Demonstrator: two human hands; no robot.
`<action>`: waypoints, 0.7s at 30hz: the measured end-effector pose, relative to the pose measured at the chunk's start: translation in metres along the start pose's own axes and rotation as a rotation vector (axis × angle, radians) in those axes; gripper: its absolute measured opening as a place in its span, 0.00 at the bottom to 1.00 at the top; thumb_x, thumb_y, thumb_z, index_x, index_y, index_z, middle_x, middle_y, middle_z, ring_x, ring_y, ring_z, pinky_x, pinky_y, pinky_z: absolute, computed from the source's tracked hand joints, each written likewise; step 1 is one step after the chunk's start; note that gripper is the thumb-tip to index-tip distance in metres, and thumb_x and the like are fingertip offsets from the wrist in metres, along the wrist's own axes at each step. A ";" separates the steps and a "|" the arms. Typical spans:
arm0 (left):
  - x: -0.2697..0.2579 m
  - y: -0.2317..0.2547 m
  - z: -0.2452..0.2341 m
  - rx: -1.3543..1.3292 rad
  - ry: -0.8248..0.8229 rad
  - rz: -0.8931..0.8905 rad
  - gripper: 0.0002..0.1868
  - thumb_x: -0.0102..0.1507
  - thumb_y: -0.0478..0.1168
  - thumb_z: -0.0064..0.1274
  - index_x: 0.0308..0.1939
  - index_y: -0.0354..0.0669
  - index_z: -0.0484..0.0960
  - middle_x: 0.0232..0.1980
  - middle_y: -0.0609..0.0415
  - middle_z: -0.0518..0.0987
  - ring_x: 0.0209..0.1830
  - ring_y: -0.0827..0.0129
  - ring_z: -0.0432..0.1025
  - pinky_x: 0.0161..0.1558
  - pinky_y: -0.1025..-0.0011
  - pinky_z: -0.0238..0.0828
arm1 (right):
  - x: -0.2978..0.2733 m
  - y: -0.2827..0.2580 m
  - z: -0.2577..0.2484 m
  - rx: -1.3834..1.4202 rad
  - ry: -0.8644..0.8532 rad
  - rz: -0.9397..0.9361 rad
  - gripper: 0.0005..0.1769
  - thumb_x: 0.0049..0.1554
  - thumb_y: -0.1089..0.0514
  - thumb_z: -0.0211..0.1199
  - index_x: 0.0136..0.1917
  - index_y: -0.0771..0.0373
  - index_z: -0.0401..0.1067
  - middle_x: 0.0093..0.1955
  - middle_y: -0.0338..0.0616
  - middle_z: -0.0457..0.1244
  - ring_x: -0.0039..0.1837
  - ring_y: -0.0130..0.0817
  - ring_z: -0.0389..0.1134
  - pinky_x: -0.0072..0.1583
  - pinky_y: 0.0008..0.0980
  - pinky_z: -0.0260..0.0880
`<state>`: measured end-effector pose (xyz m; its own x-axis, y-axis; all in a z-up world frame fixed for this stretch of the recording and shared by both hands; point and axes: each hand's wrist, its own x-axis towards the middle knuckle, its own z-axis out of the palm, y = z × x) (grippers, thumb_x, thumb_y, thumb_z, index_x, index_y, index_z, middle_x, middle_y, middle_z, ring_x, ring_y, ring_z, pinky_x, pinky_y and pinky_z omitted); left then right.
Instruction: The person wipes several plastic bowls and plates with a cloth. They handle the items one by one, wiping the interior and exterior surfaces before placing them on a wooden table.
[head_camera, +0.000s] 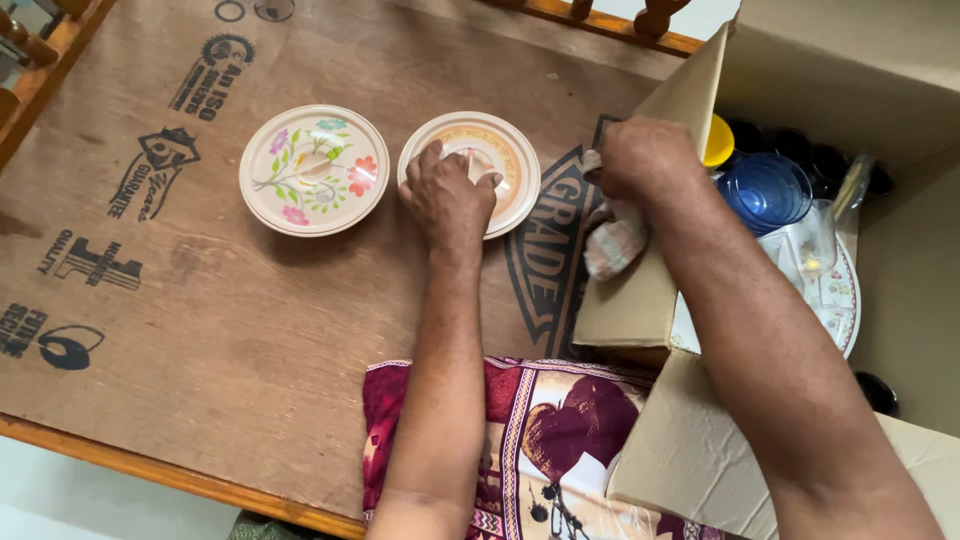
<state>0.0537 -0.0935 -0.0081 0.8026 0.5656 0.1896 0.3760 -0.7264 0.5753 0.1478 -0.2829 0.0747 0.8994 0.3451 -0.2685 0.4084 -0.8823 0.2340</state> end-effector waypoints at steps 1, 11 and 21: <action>0.001 0.001 0.002 0.002 0.020 -0.002 0.22 0.51 0.53 0.70 0.43 0.44 0.89 0.66 0.51 0.73 0.67 0.56 0.63 0.63 0.50 0.59 | 0.000 -0.001 -0.003 0.025 -0.003 -0.007 0.20 0.51 0.46 0.73 0.54 0.57 0.82 0.54 0.52 0.72 0.58 0.49 0.73 0.58 0.48 0.74; 0.002 -0.006 0.022 0.025 0.171 0.029 0.09 0.61 0.39 0.59 0.39 0.37 0.89 0.63 0.52 0.76 0.64 0.56 0.68 0.61 0.53 0.63 | 0.001 -0.011 -0.025 0.311 0.032 0.089 0.26 0.46 0.47 0.78 0.56 0.57 0.79 0.51 0.52 0.69 0.54 0.47 0.72 0.56 0.46 0.73; 0.008 0.003 0.002 -0.854 -0.003 -0.167 0.14 0.69 0.42 0.51 0.53 0.37 0.81 0.55 0.44 0.84 0.55 0.57 0.79 0.59 0.62 0.76 | 0.006 -0.008 -0.028 1.753 0.527 -0.258 0.12 0.67 0.51 0.64 0.54 0.62 0.77 0.47 0.37 0.70 0.48 0.25 0.69 0.51 0.27 0.72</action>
<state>0.0621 -0.0914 -0.0063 0.7699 0.6364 0.0479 0.0138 -0.0916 0.9957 0.1543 -0.2647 0.0973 0.9389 0.2571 0.2287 0.2262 0.0396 -0.9733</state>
